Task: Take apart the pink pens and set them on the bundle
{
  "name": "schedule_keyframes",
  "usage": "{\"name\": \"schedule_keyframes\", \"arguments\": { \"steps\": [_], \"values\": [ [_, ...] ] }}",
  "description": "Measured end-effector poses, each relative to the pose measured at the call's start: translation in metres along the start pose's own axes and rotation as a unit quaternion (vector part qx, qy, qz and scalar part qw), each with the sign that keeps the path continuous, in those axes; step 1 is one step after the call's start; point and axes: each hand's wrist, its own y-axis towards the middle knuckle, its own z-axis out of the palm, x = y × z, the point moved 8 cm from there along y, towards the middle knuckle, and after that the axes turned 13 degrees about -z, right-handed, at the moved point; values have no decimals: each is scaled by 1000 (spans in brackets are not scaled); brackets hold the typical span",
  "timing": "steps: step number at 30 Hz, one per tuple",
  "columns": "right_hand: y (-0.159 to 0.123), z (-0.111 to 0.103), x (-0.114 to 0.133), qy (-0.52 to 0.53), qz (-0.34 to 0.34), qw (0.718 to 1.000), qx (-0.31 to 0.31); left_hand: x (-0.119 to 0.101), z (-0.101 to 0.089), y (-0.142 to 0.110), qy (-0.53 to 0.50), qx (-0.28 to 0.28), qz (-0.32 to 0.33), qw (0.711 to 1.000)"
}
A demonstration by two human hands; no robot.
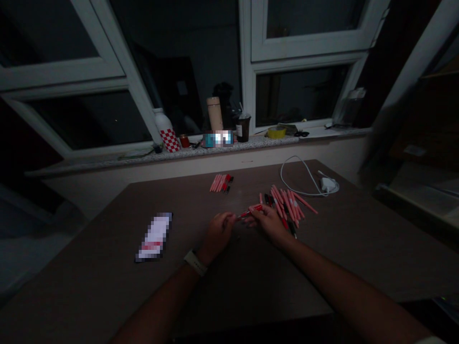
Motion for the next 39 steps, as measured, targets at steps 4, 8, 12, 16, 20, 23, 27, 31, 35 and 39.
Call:
{"name": "schedule_keyframes", "arguments": {
  "steps": [4, 8, 12, 16, 20, 23, 27, 31, 35, 39],
  "values": [
    [0, -1, -6, 7, 18, 1000, -6, 1, 2, 0, 9, -2, 8, 1000],
    [-2, 2, -8, 16, 32, 999, 7, 0, 5, 0, 40, 6, 26, 999],
    [-3, 3, -8, 18, 40, 999, 8, 1, 5, 0, 39, 3, 25, 999],
    [-3, 3, -11, 26, 46, 999, 8, 0, 7, -1, 72, -1, 45, 996],
    [-3, 2, -14, 40, 51, 998, -1, 5, 9, 1, 90, 5, 36, 995],
    [-3, 1, -14, 53, 56, 997, -8, 7, 10, 2, 86, 7, 37, 996],
    [-4, 1, -13, 69, 64, 995, -14, 4, 10, 2, 81, 10, 48, 995],
    [-3, -4, -16, 81, 63, 994, -42, 5, 7, 1, 60, 4, 36, 998],
    [-2, -8, -18, 90, 54, 993, -58, 4, 8, -1, 58, 11, 58, 997],
    [-2, -8, -18, 76, 55, 994, -59, 0, 9, -2, 83, 7, 91, 992]
  ]
}}
